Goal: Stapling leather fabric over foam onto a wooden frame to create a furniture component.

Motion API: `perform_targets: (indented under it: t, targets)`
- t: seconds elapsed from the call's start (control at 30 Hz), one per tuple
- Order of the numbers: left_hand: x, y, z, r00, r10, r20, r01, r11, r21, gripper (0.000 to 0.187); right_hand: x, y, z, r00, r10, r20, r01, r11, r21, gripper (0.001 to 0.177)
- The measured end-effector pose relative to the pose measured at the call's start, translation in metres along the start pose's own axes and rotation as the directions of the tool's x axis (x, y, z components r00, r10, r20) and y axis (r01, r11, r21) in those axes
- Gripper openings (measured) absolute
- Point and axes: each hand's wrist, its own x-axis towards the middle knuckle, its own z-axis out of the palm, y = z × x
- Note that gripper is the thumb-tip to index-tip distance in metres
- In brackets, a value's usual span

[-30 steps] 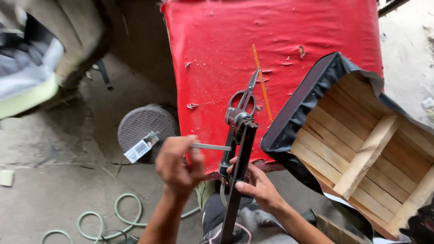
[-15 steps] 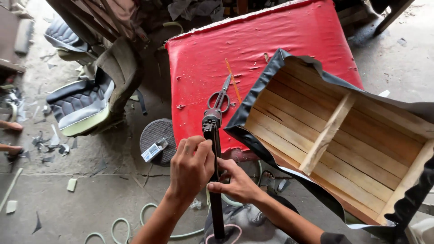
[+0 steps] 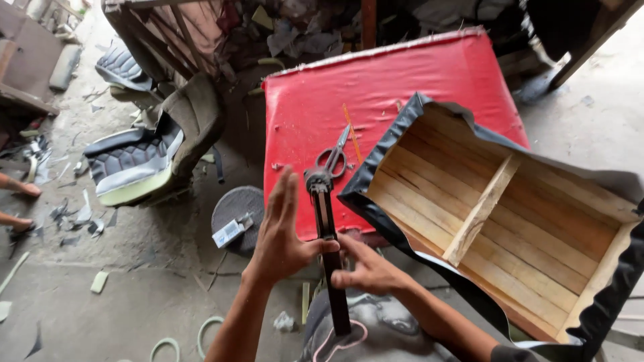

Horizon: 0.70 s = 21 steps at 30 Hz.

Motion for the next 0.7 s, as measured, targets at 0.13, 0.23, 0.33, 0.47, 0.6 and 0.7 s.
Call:
perform_targets:
  t: [0.13,0.23,0.33,0.47,0.6,0.7]
  targets:
    - [0.033,-0.011,-0.016,0.993,0.117,0.025,-0.118,0.992,0.038,0.083,0.016,0.000,0.011,1.000,-0.021,0.014,0.020,0.997,0.076,0.061]
    - [0.041,-0.034,-0.020,0.959,0.186,-0.212,-0.194,0.981,-0.017,0.023,0.029,0.008,0.030,0.997,0.080,0.004,-0.079,0.976,0.205,0.074]
    - [0.045,-0.053,-0.028,0.948,0.186,-0.260,-0.190,0.982,0.011,0.016,0.050,0.014,0.040,0.994,0.027,-0.103,0.010,0.939,0.344,0.098]
    - [0.046,-0.063,-0.040,0.935,0.157,-0.317,-0.171,0.985,-0.015,0.012,0.071,0.006,0.050,0.988,0.027,-0.152,0.016,0.960,0.278,0.066]
    - [0.007,-0.083,-0.029,0.817,-0.243,-0.524,0.131,0.961,-0.243,0.048,0.077,-0.006,0.043,0.982,0.043,-0.185,-0.013,0.987,0.161,0.026]
    - [-0.054,-0.126,0.012,0.555,-0.747,-0.366,0.311,0.595,-0.741,0.085,0.078,-0.004,0.038,0.991,0.007,-0.136,0.025,0.973,0.231,0.020]
